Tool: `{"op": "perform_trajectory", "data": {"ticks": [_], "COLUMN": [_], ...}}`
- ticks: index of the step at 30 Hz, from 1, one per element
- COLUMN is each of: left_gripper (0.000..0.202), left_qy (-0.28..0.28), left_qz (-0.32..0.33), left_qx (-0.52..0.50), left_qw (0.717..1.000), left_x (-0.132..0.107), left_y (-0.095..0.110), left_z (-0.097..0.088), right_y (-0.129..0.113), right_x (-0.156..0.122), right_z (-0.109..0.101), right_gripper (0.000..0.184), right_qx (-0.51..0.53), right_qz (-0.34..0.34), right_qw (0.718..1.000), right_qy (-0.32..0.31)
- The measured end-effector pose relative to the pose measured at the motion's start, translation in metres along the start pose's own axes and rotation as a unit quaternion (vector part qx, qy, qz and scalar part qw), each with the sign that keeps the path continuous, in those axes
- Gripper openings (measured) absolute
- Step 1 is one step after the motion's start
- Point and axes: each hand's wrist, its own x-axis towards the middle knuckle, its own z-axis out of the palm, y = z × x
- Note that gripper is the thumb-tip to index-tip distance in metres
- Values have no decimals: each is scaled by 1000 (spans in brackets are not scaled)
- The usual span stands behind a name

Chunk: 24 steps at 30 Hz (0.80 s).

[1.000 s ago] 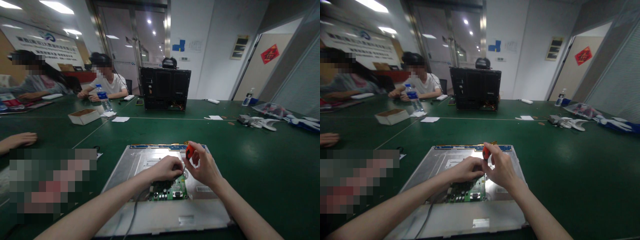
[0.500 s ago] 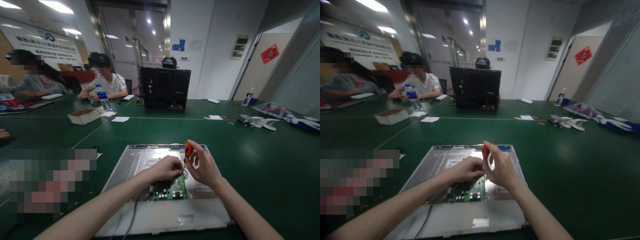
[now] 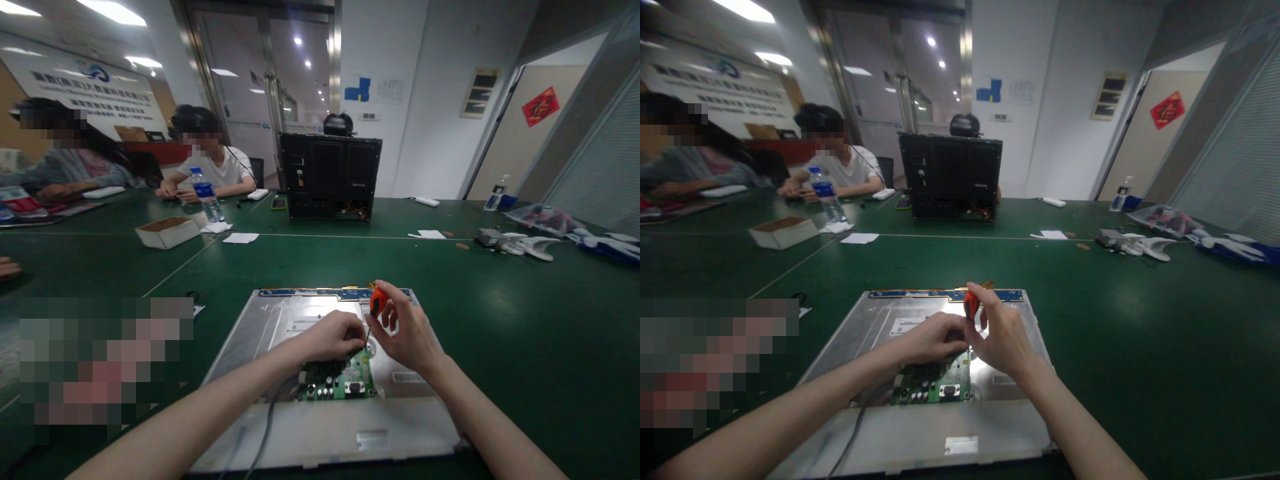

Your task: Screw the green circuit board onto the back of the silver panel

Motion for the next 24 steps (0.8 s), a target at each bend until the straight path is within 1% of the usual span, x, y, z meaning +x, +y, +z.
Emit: {"op": "perform_trajectory", "data": {"ticks": [7, 14, 19, 24], "left_gripper": [11, 11, 11, 11], "left_qy": [0, 0, 1, 1], "left_qz": [4, 4, 0, 2], "left_qx": [4, 9, 11, 13], "left_qw": [1000, 1000, 1000, 1000], "left_x": [-1, -1, -1, -1], "left_y": [1, 2, 1, 1], "left_z": [-1, -1, 0, -1], "right_y": [-1, -1, -1, 1], "right_x": [0, -1, 0, -1], "right_z": [1, 1, 1, 3], "right_gripper": [62, 58, 60, 59], "right_qx": [2, -6, -15, -18], "right_qz": [7, 5, -2, 7], "right_qw": [1000, 1000, 1000, 1000], "right_qy": [-1, -7, -1, 1]}}
